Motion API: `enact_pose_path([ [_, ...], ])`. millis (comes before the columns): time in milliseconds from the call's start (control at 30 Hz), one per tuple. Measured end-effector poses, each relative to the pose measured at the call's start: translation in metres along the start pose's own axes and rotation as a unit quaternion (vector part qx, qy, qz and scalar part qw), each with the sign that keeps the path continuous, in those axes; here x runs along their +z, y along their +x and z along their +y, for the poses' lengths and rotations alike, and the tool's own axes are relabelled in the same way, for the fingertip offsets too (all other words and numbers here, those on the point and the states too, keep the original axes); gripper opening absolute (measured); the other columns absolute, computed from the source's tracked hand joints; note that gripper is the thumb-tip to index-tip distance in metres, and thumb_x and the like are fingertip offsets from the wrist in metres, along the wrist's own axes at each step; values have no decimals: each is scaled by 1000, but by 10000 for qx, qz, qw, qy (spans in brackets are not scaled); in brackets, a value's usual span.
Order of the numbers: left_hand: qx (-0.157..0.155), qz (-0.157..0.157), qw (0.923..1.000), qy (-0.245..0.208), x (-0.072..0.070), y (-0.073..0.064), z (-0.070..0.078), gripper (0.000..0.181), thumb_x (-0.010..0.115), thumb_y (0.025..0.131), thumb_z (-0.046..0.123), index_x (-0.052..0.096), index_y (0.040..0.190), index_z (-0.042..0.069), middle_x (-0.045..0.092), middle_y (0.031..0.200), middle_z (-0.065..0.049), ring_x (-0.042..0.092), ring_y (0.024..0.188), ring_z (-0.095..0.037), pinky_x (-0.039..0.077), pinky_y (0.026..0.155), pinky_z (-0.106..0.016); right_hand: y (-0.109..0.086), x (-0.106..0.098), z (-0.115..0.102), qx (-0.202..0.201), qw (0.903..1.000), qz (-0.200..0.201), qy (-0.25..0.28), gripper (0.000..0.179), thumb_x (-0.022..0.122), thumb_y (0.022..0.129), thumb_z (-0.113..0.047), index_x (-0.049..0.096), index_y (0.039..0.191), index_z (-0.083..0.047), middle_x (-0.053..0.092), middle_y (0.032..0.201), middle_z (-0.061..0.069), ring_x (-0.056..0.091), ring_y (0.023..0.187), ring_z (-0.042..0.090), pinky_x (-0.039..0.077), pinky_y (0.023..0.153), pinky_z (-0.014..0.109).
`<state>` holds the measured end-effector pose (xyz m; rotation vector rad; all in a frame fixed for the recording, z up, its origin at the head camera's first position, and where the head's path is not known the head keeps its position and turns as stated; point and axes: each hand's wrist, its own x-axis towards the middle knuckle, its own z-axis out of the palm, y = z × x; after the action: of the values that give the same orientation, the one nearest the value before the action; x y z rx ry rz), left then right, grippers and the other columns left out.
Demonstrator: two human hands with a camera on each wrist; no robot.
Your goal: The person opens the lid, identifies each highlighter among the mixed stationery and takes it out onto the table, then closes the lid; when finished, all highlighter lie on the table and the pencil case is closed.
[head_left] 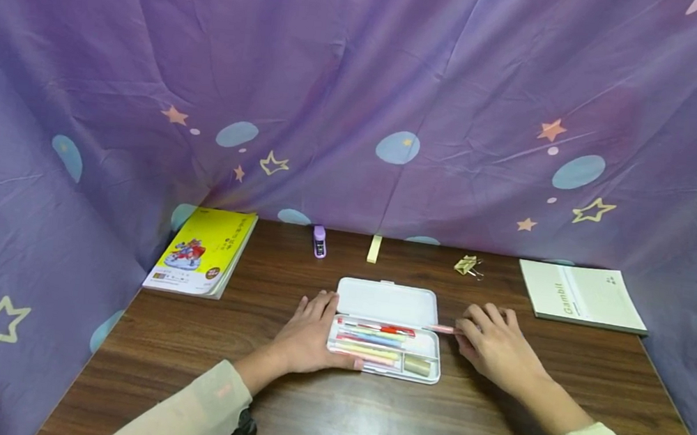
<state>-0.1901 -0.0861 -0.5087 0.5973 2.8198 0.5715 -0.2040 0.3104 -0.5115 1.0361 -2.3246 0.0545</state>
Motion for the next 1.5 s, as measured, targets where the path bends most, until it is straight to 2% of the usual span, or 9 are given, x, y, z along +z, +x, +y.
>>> enact_pose_path([
  [167, -4, -4, 10000, -36, 1, 0, -1, 140, 69, 84, 92, 16, 176, 0, 23, 183, -21, 17, 173, -39, 13, 142, -59, -15, -1, 9, 70, 9999, -123, -7, 25, 79, 84, -19, 73, 107, -11, 64, 107, 7, 59, 95, 33, 44, 74, 51],
  [500, 14, 48, 10000, -60, 0, 0, -1, 140, 69, 84, 92, 17, 176, 0, 24, 183, -21, 18, 173, -39, 14, 142, -60, -34, -5, 21, 223, 9996, -181, -79, 22, 68, 88, -27, 69, 103, -11, 62, 105, 9, 58, 95, 36, 42, 75, 51],
  [600, 13, 46, 10000, -32, 1, 0, -1, 140, 69, 84, 92, 16, 176, 0, 24, 183, -21, 18, 173, -39, 13, 142, -60, -38, -5, 23, 262, 9995, -141, -144, 22, 60, 95, -29, 69, 102, -10, 61, 103, 9, 57, 93, 37, 43, 74, 52],
  [700, 16, 60, 10000, -20, 1, 0, -2, 140, 69, 84, 92, 16, 176, 0, 24, 183, -21, 18, 173, -40, 14, 142, -60, -40, -5, 23, 288, 9993, -79, -243, 32, 48, 105, -34, 68, 100, -9, 61, 102, 10, 56, 92, 36, 43, 73, 52],
  [800, 17, 62, 10000, -55, 1, 0, -2, 140, 69, 84, 91, 16, 176, 0, 24, 183, -21, 18, 173, -40, 13, 142, -60, -41, -5, 24, 289, 9991, -67, -292, 40, 41, 110, -37, 68, 99, -9, 60, 102, 10, 56, 91, 36, 42, 72, 52],
  [900, 15, 57, 10000, -64, 1, 0, -1, 140, 70, 84, 91, 16, 176, 0, 23, 183, -21, 17, 173, -40, 13, 142, -59, -42, -6, 24, 302, 9992, -143, -236, 31, 49, 106, -34, 67, 99, -10, 60, 103, 10, 56, 91, 37, 42, 72, 52],
  [1000, 19, 61, 10000, -47, 1, -1, -1, 140, 69, 84, 91, 16, 176, 1, 23, 183, -21, 17, 173, -40, 14, 142, -59, -44, -7, 25, 331, 9989, -265, -182, 18, 64, 95, -28, 67, 99, -10, 59, 103, 10, 56, 93, 37, 42, 73, 53],
  [1133, 18, 38, 9999, -93, 0, -1, -1, 141, 70, 83, 91, 15, 177, 1, 22, 184, -21, 17, 173, -40, 12, 142, -59, -44, -8, 24, 380, 9984, -387, -169, 21, 77, 82, -21, 67, 98, -11, 59, 103, 9, 56, 94, 37, 42, 74, 53],
  [1500, -9, 27, 9999, -106, 1, -1, -1, 143, 68, 82, 94, 13, 177, 2, 22, 184, -20, 16, 173, -38, 11, 142, -58, -43, -9, 23, 477, 9977, -437, -182, 26, 83, 79, -19, 66, 97, -11, 59, 103, 8, 56, 94, 37, 43, 75, 54],
])
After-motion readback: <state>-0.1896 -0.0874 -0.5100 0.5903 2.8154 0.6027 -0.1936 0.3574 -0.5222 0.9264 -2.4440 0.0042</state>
